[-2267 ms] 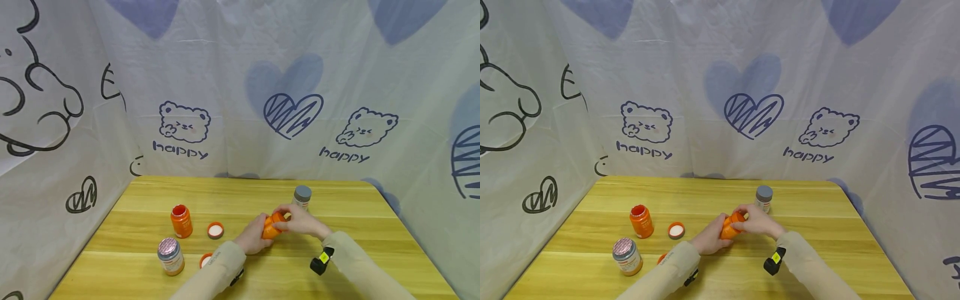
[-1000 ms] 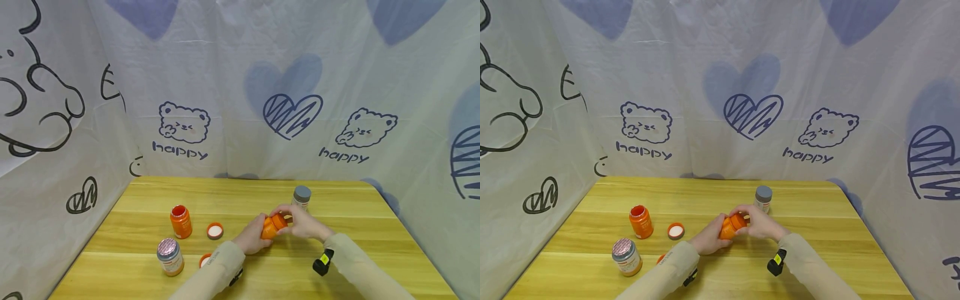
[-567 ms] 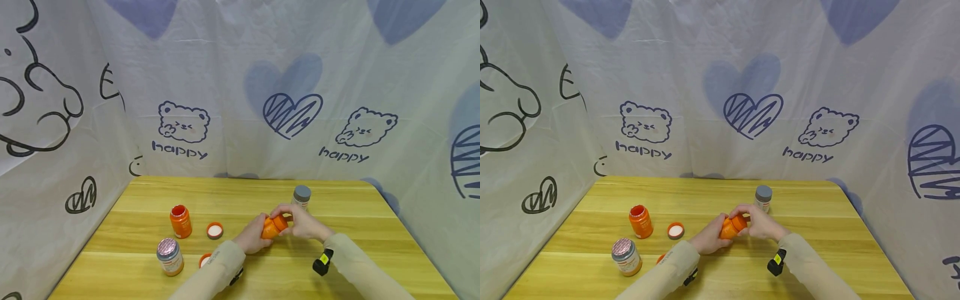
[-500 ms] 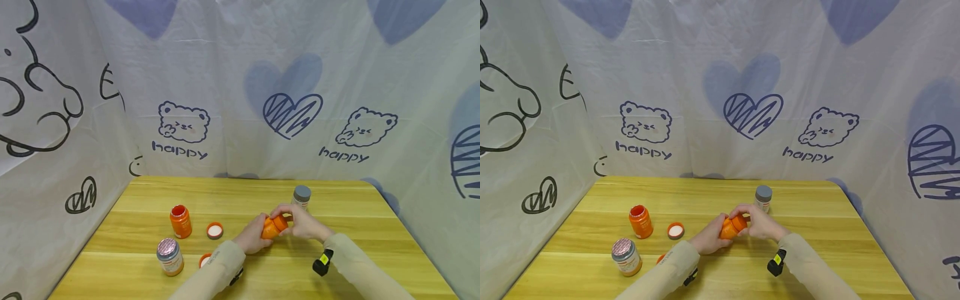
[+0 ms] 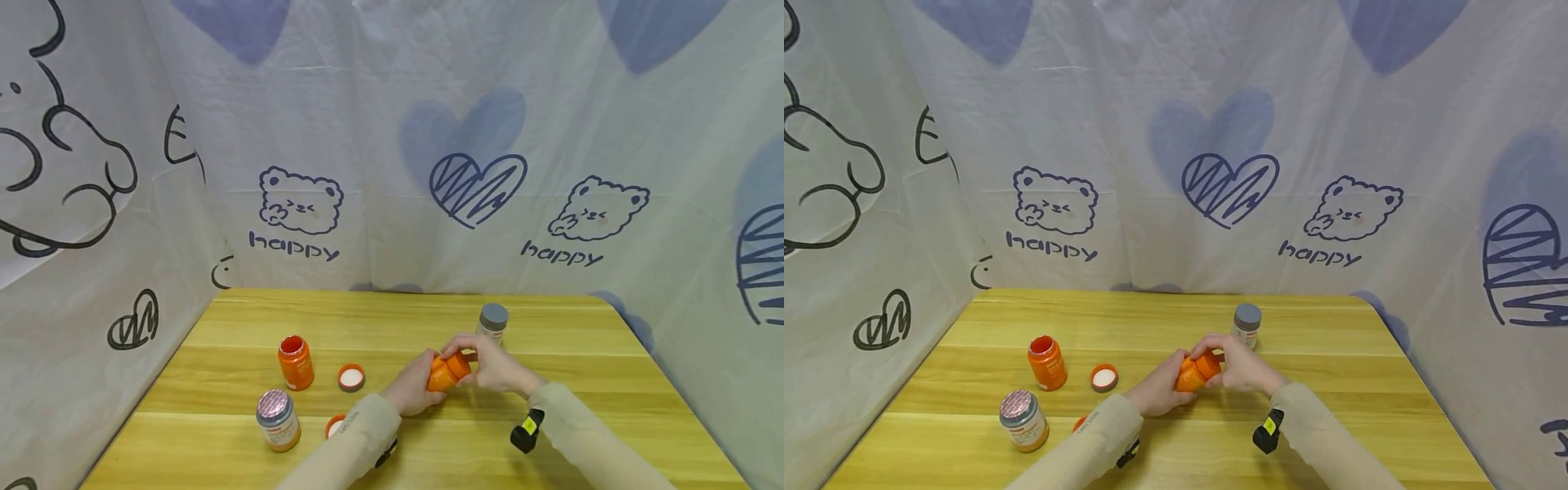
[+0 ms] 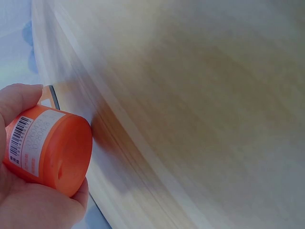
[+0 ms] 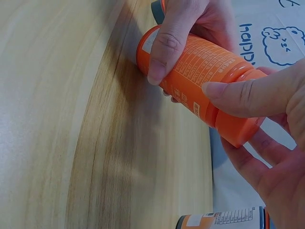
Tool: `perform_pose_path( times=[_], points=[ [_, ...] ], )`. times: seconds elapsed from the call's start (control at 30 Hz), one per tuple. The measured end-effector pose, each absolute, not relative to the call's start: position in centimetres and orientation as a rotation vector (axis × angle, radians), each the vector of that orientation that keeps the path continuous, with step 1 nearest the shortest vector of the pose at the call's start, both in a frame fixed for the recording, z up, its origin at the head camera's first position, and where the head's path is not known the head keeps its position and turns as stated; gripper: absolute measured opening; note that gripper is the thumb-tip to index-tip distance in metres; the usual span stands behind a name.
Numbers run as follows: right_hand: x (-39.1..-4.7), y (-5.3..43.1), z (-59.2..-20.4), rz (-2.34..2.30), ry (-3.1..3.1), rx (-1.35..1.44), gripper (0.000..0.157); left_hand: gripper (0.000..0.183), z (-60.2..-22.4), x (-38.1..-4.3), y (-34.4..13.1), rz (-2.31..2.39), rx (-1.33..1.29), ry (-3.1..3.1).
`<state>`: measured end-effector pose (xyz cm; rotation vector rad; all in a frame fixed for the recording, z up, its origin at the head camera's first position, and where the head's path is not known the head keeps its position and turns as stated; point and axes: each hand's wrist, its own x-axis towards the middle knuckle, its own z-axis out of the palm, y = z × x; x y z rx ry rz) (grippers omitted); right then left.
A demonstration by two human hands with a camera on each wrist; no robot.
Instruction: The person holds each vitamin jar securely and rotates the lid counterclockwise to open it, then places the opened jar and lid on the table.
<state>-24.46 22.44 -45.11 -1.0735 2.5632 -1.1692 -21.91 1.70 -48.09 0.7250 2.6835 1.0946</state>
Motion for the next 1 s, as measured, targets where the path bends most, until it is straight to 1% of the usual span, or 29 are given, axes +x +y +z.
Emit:
perform_pose_path(
  times=[0.13,0.3,0.53,0.73,1.0],
  points=[
    [-24.4,22.5,-45.2,-1.178,2.557,-1.079,0.049,0.054,-48.1,-21.9,1.7,1.088,0.720,2.686],
    [-24.3,22.4,-45.2,-1.194,2.553,-1.085,0.042,0.054,-48.1,-21.8,1.7,1.079,0.722,2.688],
    [-24.2,22.1,-45.3,-1.253,2.576,-1.107,0.023,0.053,-48.2,-22.0,1.6,1.072,0.728,2.692],
    [-23.9,21.3,-45.5,-1.386,2.603,-1.024,0.010,0.053,-48.2,-21.9,1.7,1.074,0.736,2.699],
    [-23.7,20.4,-46.1,-1.499,2.691,-0.852,0.007,0.051,-48.1,-21.8,1.7,1.061,0.754,2.710]
  ],
)
